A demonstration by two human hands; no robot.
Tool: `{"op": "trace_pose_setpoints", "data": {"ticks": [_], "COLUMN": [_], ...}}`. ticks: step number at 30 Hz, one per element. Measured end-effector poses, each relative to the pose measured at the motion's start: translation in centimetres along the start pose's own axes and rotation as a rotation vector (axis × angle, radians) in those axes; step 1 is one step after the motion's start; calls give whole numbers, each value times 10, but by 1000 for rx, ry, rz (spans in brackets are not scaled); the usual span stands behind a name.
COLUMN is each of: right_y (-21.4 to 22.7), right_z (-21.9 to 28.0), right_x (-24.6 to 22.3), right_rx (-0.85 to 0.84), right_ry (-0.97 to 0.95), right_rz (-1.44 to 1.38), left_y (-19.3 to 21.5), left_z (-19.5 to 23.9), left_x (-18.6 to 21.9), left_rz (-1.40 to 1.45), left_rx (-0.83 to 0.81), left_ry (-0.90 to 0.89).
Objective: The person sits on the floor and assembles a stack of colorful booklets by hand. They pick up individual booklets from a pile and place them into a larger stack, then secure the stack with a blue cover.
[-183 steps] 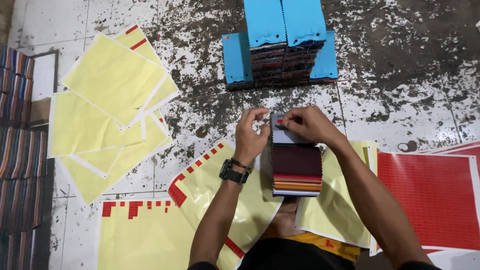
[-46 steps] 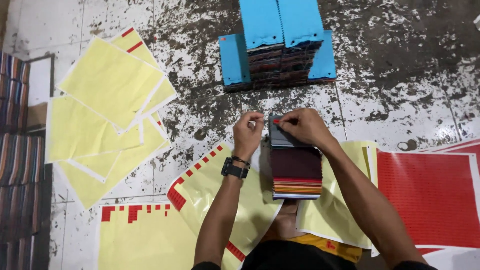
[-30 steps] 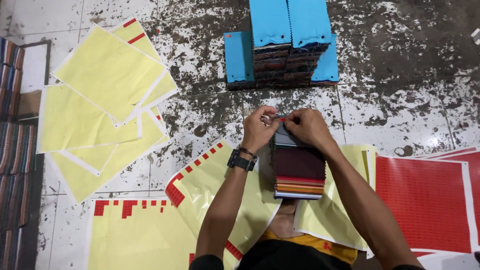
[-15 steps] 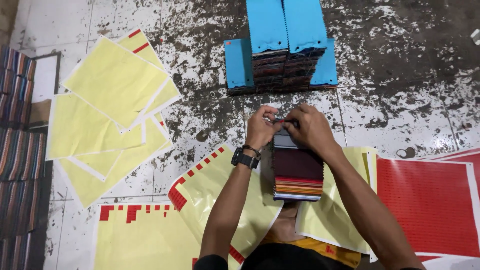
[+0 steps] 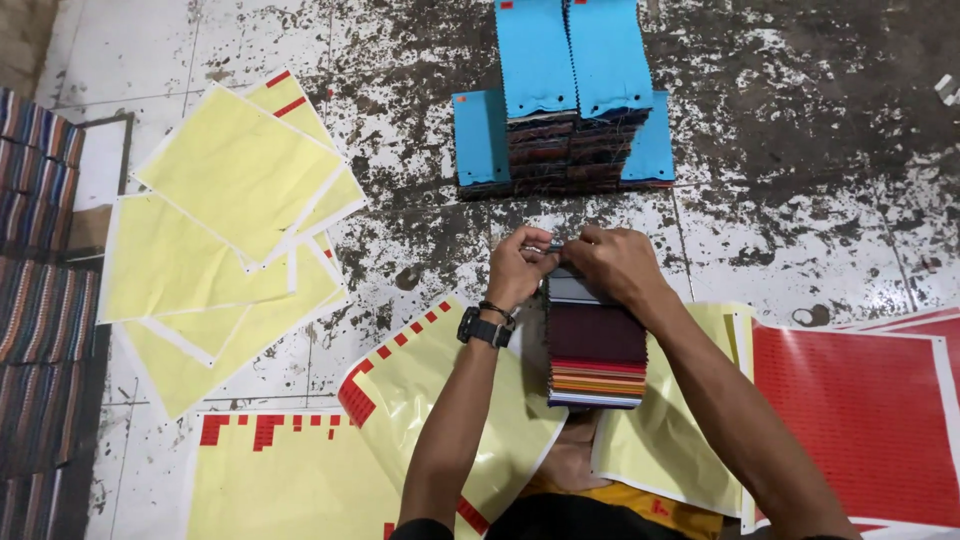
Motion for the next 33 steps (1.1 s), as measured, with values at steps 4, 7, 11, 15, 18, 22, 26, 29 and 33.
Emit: {"op": "trace_pose_setpoints", "data": {"ticks": [4, 7, 11, 15, 18, 22, 26, 29, 33], "right_y": [7, 15, 6, 12, 6, 2, -4, -12, -17], "right_z": [-5, -11, -7, -10, -8, -5, -11, -10, -10], "right_x": [-4, -6, -4, -8, 1, 12, 13, 17, 22], "right_rx": [57, 73, 73, -9, -195, -420, -529, -536, -551], "right_ry": [67, 74, 96, 17, -194, -465, -553, -592, -639], "right_rz": [16, 15, 11, -45, -237, -416, -470, -472, -477], "left_y": [-2, -1, 1, 0, 1, 4, 9, 9, 7], "left_z": [3, 4, 5, 3, 7, 12, 18, 20, 18], "left_x": [3, 4, 8, 6, 13, 16, 19, 20, 13], "left_rz": [-25, -27, -106, -156, -168, -97, -8, -12, -52], "left_rx": [-16, -16, -18, 5, 11, -12, -24, -33, -8], "left_ry": [12, 27, -13, -31, -25, -1, 17, -38, -118]}}
Point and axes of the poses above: each hand's wrist, its own z-axis away from the middle knuckle, its own y-axis out of the back of the hand, x = y × z, the point moved 6 cm from there along -z, towards the middle knuckle, and after that the axes turned 14 degrees about x, right-handed, at the moved point
